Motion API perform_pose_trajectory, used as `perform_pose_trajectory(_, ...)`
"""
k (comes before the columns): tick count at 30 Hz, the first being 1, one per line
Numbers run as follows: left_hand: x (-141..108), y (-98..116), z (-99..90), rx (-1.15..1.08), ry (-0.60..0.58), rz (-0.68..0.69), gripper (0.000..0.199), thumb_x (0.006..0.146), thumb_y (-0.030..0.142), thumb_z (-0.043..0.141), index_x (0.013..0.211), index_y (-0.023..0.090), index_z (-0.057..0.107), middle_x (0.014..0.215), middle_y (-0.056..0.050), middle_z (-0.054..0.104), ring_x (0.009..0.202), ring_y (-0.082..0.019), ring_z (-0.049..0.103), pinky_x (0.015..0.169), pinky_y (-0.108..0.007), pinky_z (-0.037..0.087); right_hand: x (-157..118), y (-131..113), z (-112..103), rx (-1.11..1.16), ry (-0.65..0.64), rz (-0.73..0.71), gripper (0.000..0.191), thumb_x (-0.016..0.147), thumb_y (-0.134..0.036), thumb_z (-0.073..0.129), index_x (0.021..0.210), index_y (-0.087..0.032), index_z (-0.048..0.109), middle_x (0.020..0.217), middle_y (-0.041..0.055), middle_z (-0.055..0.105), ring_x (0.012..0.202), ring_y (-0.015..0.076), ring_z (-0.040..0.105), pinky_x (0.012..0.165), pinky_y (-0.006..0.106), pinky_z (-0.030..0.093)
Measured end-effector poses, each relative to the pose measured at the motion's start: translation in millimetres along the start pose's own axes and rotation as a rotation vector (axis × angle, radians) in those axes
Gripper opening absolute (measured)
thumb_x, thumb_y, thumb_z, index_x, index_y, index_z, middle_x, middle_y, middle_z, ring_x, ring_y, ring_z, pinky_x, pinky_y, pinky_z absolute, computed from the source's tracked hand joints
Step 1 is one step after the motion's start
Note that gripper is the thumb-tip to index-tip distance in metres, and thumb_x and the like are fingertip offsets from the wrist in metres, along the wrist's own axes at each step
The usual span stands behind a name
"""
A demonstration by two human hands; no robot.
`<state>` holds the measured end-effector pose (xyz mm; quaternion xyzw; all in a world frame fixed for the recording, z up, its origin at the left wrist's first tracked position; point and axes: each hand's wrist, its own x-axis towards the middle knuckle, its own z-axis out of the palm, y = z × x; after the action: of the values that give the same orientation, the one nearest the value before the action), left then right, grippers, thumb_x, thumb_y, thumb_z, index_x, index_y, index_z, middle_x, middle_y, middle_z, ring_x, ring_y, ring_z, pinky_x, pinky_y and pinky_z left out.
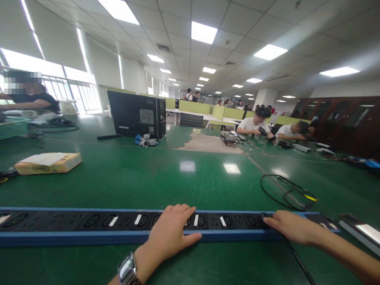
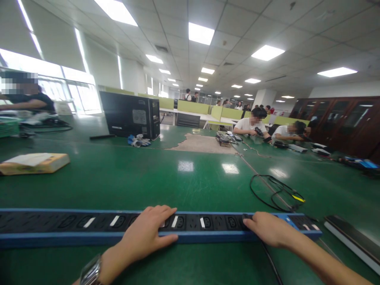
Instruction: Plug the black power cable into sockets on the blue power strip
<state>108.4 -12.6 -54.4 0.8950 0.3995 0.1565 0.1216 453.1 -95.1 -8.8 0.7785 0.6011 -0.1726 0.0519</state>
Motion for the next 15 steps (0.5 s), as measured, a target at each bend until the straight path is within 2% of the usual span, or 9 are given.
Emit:
perform_pose_trajectory(3,0.6,-0.1,0.8,-0.006,0.0,-0.002,0.061,0.076,0.048,0.067,0.129,0.018,0.057,0.122,-0.009,0.063,0.109,-0.029,0.056,0.099,-0.047,0.041,-3.1,-3.8,2.8,-0.149,0.037,0.021,0.053,0.093,-0.044,0.025,0.086,-0.011,0.066,0.096,0.022,0.069,0.091,0.0368,0.064,0.077,0.043,0.04)
perform_pose_trajectory(7,1.8,-0.1,1.2,-0.007,0.008,-0.005,0.061,0.075,0.048,0.068,0.129,0.019,0.058,0.122,-0.009,0.063,0.109,-0.029,0.056,0.099,-0.047,0.041,-2.8,-5.2,6.7,-0.074,-0.019,0.034,0.055,0.094,-0.045,0.022,0.089,-0.014,0.066,0.096,0.0183,0.07,0.091,0.0324,0.066,0.077,0.04,0.041)
perform_pose_trajectory(12,1.6,0.5,-1.5,-0.007,0.0,-0.008,0.061,0.075,0.05,0.068,0.127,0.02,0.058,0.122,-0.009,0.063,0.11,-0.03,0.056,0.1,-0.048,0.041,-1.3,0.9,13.2,-0.062,0.066,0.031,0.053,0.094,-0.048,0.024,0.081,-0.016,0.064,0.095,0.0172,0.07,0.09,0.0312,0.065,0.075,0.038,0.039)
perform_pose_trajectory(15,1.6,0.5,-2.4,-0.007,-0.003,-0.007,0.061,0.076,0.05,0.068,0.127,0.019,0.058,0.123,-0.01,0.063,0.111,-0.03,0.056,0.1,-0.048,0.04,-2.4,3.2,2.2,-0.035,0.128,0.027,0.052,0.092,-0.051,0.028,0.067,-0.019,0.06,0.08,0.0124,0.068,0.078,0.0268,0.063,0.067,0.034,0.035)
